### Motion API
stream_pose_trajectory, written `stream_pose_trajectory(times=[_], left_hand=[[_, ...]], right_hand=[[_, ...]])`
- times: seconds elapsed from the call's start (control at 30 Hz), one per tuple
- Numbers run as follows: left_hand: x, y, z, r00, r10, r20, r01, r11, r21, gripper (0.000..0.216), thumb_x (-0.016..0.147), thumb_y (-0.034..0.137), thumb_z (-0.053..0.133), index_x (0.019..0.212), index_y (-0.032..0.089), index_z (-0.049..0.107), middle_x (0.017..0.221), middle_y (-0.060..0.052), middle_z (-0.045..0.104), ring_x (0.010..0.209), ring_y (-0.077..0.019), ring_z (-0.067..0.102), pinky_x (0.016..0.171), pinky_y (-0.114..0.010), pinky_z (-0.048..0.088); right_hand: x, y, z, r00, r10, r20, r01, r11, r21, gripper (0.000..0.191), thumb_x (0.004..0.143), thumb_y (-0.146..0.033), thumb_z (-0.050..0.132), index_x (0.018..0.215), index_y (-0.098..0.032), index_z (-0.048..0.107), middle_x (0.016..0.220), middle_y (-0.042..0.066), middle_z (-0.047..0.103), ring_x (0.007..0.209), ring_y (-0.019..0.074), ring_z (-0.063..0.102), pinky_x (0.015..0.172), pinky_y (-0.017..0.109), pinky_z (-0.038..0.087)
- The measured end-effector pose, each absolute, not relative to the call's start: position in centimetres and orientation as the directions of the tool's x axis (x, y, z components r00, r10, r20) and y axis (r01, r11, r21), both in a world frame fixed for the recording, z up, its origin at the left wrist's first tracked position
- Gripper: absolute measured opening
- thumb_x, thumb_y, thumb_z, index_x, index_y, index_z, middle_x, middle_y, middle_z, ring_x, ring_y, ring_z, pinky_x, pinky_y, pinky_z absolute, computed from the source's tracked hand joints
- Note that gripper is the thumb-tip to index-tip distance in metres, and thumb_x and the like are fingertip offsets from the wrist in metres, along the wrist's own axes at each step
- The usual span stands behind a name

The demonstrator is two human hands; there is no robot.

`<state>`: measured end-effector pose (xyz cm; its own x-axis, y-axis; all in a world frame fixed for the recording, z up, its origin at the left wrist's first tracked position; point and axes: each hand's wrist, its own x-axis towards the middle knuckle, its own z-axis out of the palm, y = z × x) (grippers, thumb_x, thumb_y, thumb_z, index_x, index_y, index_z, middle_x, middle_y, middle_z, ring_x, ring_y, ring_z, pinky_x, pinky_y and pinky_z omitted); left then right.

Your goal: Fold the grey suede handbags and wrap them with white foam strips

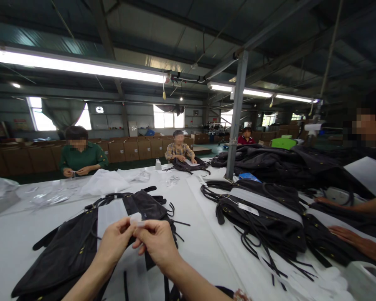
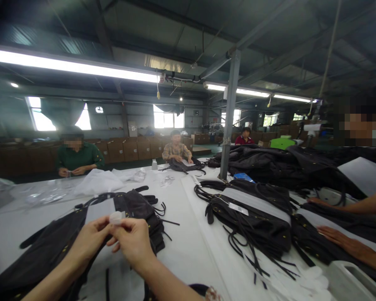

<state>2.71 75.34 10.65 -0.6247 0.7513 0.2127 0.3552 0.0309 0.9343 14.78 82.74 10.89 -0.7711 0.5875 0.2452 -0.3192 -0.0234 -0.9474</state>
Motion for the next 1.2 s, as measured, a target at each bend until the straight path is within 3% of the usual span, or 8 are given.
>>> stream_pose_trajectory(times=[0.07, 0.17, 0.43, 0.73, 0.83, 0.97, 1.07, 1.2], left_hand=[[2.9, 75.2, 11.1, -0.679, 0.709, 0.191, 0.286, 0.016, 0.958, 0.040, 0.069, 0.054, 0.064, 0.085, 0.017, 0.067, 0.073, -0.001, 0.070, 0.074, -0.0201, 0.062, 0.067, -0.026, 0.046], [3.2, 75.3, 11.6, -0.695, 0.696, 0.180, 0.251, 0.001, 0.968, 0.043, 0.070, 0.056, 0.064, 0.088, 0.016, 0.067, 0.070, -0.001, 0.068, 0.066, -0.0176, 0.060, 0.061, -0.025, 0.044], [3.7, 75.5, 12.1, -0.693, 0.708, 0.140, 0.177, -0.022, 0.984, 0.051, 0.068, 0.061, 0.064, 0.090, 0.016, 0.066, 0.070, -0.001, 0.068, 0.065, -0.0178, 0.061, 0.059, -0.025, 0.044], [4.1, 75.8, 12.3, -0.757, 0.653, 0.011, -0.080, -0.109, 0.991, 0.055, 0.056, 0.053, 0.075, 0.093, 0.015, 0.063, 0.073, -0.002, 0.069, 0.065, -0.0171, 0.064, 0.065, -0.028, 0.052], [3.9, 75.8, 12.1, -0.738, 0.670, 0.071, 0.000, -0.105, 0.994, 0.053, 0.061, 0.055, 0.072, 0.095, 0.015, 0.061, 0.066, 0.000, 0.065, 0.061, -0.0167, 0.062, 0.063, -0.028, 0.050], [4.1, 75.7, 11.9, -0.714, 0.660, 0.232, 0.301, -0.009, 0.953, 0.048, 0.074, 0.058, 0.059, 0.097, 0.017, 0.062, 0.058, 0.002, 0.060, 0.059, -0.0176, 0.059, 0.057, -0.026, 0.045], [4.4, 75.5, 11.9, -0.724, 0.608, 0.325, 0.479, 0.105, 0.871, 0.045, 0.080, 0.058, 0.051, 0.099, 0.019, 0.065, 0.063, 0.000, 0.064, 0.061, -0.0188, 0.060, 0.056, -0.026, 0.042], [4.8, 75.1, 11.7, -0.684, 0.591, 0.428, 0.597, 0.115, 0.794, 0.040, 0.083, 0.053, 0.048, 0.097, 0.021, 0.068, 0.073, -0.001, 0.069, 0.068, -0.0195, 0.062, 0.063, -0.027, 0.044]], right_hand=[[13.7, 82.8, 11.1, -0.763, 0.618, 0.188, -0.340, -0.137, -0.930, 0.049, 0.064, -0.053, 0.077, 0.088, -0.012, 0.063, 0.062, 0.001, 0.063, 0.052, 0.0132, 0.062, 0.046, 0.021, 0.049], [12.6, 83.2, 10.9, -0.734, 0.663, 0.143, -0.338, -0.176, -0.924, 0.053, 0.063, -0.055, 0.076, 0.090, -0.012, 0.059, 0.060, 0.001, 0.064, 0.048, 0.0136, 0.062, 0.043, 0.020, 0.048], [12.0, 83.9, 11.3, -0.731, 0.671, 0.125, -0.215, -0.052, -0.975, 0.048, 0.073, -0.057, 0.066, 0.078, -0.010, 0.066, 0.051, 0.002, 0.061, 0.044, 0.0140, 0.061, 0.038, 0.019, 0.047], [12.0, 84.0, 11.5, -0.710, 0.698, 0.097, -0.119, 0.017, -0.993, 0.037, 0.074, -0.048, 0.067, 0.064, -0.013, 0.061, 0.042, 0.001, 0.058, 0.036, 0.0130, 0.057, 0.032, 0.017, 0.042], [12.2, 83.9, 11.5, -0.721, 0.688, 0.080, -0.085, 0.027, -0.996, 0.039, 0.074, -0.049, 0.066, 0.061, -0.014, 0.059, 0.041, 0.001, 0.057, 0.037, 0.0128, 0.057, 0.032, 0.016, 0.040], [12.5, 83.9, 11.6, -0.712, 0.699, 0.067, -0.095, -0.002, -0.995, 0.045, 0.073, -0.055, 0.067, 0.058, -0.014, 0.057, 0.040, 0.001, 0.056, 0.035, 0.0118, 0.055, 0.031, 0.016, 0.037], [12.7, 83.9, 11.7, -0.725, 0.688, 0.034, -0.098, -0.054, -0.994, 0.045, 0.071, -0.055, 0.068, 0.058, -0.014, 0.056, 0.040, 0.000, 0.055, 0.035, 0.0110, 0.054, 0.031, 0.015, 0.035], [13.0, 84.2, 11.9, -0.760, 0.650, -0.015, -0.074, -0.109, -0.991, 0.041, 0.069, -0.051, 0.070, 0.059, -0.014, 0.055, 0.043, 0.000, 0.056, 0.036, 0.0102, 0.055, 0.030, 0.013, 0.031]])
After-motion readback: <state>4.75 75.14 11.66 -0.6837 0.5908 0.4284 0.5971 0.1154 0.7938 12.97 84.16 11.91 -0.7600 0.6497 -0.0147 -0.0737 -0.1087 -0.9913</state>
